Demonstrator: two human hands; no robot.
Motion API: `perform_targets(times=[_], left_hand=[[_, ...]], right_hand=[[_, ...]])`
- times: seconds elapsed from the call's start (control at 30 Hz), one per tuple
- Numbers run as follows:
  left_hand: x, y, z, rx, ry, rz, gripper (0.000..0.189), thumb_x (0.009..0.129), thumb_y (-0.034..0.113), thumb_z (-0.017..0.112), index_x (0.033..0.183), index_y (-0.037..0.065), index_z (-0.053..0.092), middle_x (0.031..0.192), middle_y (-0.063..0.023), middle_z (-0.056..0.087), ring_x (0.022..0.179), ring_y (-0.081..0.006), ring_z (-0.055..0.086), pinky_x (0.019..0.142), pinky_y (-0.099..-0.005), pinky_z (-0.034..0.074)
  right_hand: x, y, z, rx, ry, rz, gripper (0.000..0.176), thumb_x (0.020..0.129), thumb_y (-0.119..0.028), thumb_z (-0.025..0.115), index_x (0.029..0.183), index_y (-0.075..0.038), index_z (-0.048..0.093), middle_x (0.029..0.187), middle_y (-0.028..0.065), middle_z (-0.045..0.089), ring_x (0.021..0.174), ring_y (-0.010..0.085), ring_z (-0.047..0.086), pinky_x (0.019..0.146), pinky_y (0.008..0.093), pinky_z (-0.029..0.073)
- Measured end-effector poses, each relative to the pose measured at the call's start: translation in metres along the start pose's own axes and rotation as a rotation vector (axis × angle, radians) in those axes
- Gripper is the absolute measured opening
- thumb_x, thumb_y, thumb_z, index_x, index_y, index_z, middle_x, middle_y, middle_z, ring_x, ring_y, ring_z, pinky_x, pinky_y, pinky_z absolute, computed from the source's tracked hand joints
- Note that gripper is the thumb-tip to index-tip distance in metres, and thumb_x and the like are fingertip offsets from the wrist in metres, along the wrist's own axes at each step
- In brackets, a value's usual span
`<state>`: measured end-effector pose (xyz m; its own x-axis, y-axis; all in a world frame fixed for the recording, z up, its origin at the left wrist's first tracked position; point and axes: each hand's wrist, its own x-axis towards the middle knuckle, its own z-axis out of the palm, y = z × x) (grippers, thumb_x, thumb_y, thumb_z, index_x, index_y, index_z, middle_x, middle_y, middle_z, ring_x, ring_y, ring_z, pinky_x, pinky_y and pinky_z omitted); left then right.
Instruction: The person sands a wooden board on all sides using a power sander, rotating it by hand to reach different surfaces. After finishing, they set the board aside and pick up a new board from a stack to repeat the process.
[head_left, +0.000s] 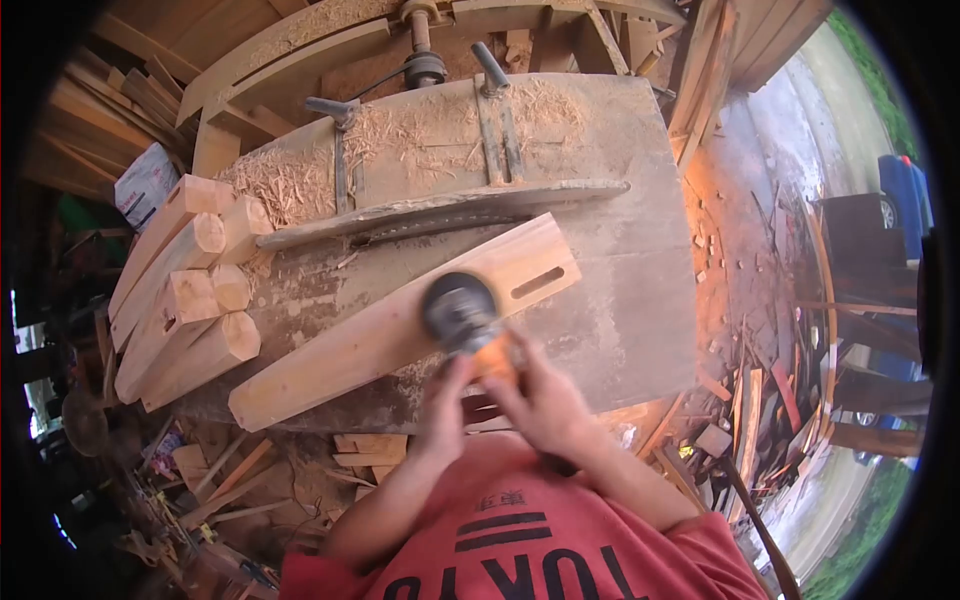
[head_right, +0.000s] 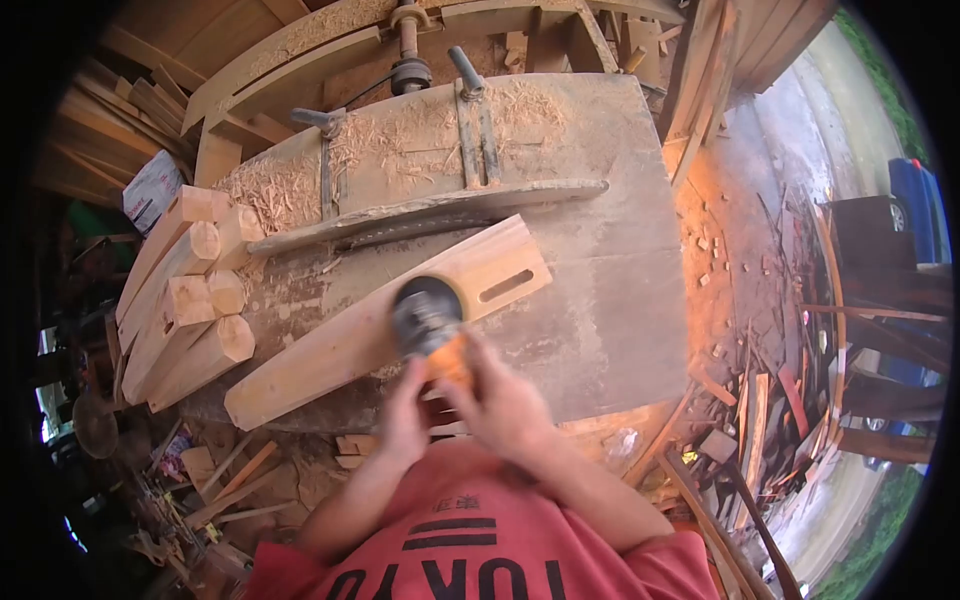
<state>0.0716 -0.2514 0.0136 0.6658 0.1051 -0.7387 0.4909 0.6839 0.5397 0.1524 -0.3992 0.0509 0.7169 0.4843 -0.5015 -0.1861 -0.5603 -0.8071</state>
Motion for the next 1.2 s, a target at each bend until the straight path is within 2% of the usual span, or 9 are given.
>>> perform_targets(times=[0.13,0.27,0.33,0.4,0.6,0.8,0.9,1.0,1.2], left_hand=[[-0.031,0.012,-0.044,-0.059,0.073,-0.005,0.066,0.103,0.063,0.047,0.147,0.014,0.049,0.129,-0.0090,0.064,0.115,-0.0224,0.066,0.098,-0.0461,0.056],[0.000,-0.002,-0.010,0.167,-0.016,0.036,0.059,0.104,0.055,0.052,0.142,0.010,0.054,0.128,-0.0114,0.065,0.106,-0.0243,0.071,0.083,-0.0405,0.062],[0.011,0.004,0.042,0.023,-0.038,-0.007,0.054,0.099,0.048,0.068,0.122,-0.001,0.062,0.103,-0.0081,0.070,0.082,-0.0127,0.070,0.066,-0.0246,0.056],[0.035,-0.011,0.059,0.197,-0.098,0.104,0.056,0.096,0.050,0.072,0.111,-0.003,0.065,0.093,-0.0081,0.070,0.076,-0.0079,0.065,0.063,-0.0236,0.051],[0.022,-0.009,0.009,0.025,-0.131,0.092,0.054,0.097,0.045,0.073,0.119,-0.004,0.064,0.102,-0.0105,0.071,0.090,-0.0123,0.068,0.076,-0.0272,0.056],[-0.048,0.020,-0.112,-0.134,0.113,0.018,0.061,0.107,0.056,0.045,0.146,0.010,0.050,0.135,-0.0095,0.063,0.118,-0.0234,0.065,0.100,-0.0411,0.054],[-0.054,0.026,-0.139,-0.101,0.095,0.075,0.065,0.107,0.060,0.040,0.147,0.010,0.050,0.133,-0.0089,0.064,0.120,-0.0229,0.064,0.100,-0.0427,0.053],[-0.034,0.027,-0.097,0.005,0.098,0.089,0.057,0.106,0.054,0.050,0.138,0.007,0.056,0.120,-0.0101,0.068,0.098,-0.0224,0.073,0.080,-0.0382,0.062],[0.021,0.002,-0.003,0.111,-0.127,0.165,0.057,0.093,0.051,0.076,0.113,-0.002,0.068,0.095,-0.0058,0.070,0.074,-0.0081,0.063,0.057,-0.0254,0.049]], right_hand=[[0.010,-0.009,0.044,-0.046,-0.070,-0.145,0.076,0.099,-0.041,0.062,0.159,-0.010,0.027,0.103,0.0306,0.071,0.088,0.0515,0.069,0.079,0.0586,0.055],[-0.001,0.001,0.009,-0.047,0.010,0.007,0.072,0.100,-0.036,0.064,0.156,-0.005,0.030,0.098,0.0292,0.072,0.085,0.0478,0.072,0.073,0.0535,0.057],[-0.005,0.014,-0.019,0.031,0.123,0.020,0.065,0.100,-0.030,0.064,0.151,-0.003,0.034,0.098,0.0269,0.074,0.089,0.0417,0.075,0.074,0.0460,0.059],[-0.006,0.011,-0.038,0.066,0.197,0.009,0.065,0.101,-0.029,0.063,0.152,-0.002,0.034,0.100,0.0229,0.075,0.093,0.0328,0.076,0.078,0.0406,0.060],[-0.005,0.016,0.011,0.010,0.197,-0.080,0.068,0.101,-0.030,0.064,0.154,-0.003,0.034,0.099,0.0236,0.074,0.089,0.0338,0.076,0.076,0.0417,0.059],[0.011,-0.041,0.120,-0.073,-0.105,-0.100,0.072,0.098,-0.042,0.065,0.155,-0.007,0.036,0.108,0.0305,0.070,0.090,0.0502,0.070,0.078,0.0536,0.057],[0.019,-0.039,0.147,-0.136,-0.081,-0.260,0.071,0.100,-0.032,0.063,0.157,-0.005,0.030,0.095,0.0273,0.073,0.088,0.0415,0.075,0.078,0.0464,0.058],[0.015,-0.036,0.110,-0.065,-0.062,-0.107,0.071,0.100,-0.039,0.063,0.155,-0.006,0.033,0.107,0.0301,0.070,0.091,0.0508,0.070,0.082,0.0537,0.057],[-0.002,0.010,0.025,0.095,0.180,-0.009,0.060,0.102,-0.025,0.060,0.152,-0.003,0.034,0.099,0.0238,0.074,0.092,0.0297,0.076,0.074,0.0391,0.059]])
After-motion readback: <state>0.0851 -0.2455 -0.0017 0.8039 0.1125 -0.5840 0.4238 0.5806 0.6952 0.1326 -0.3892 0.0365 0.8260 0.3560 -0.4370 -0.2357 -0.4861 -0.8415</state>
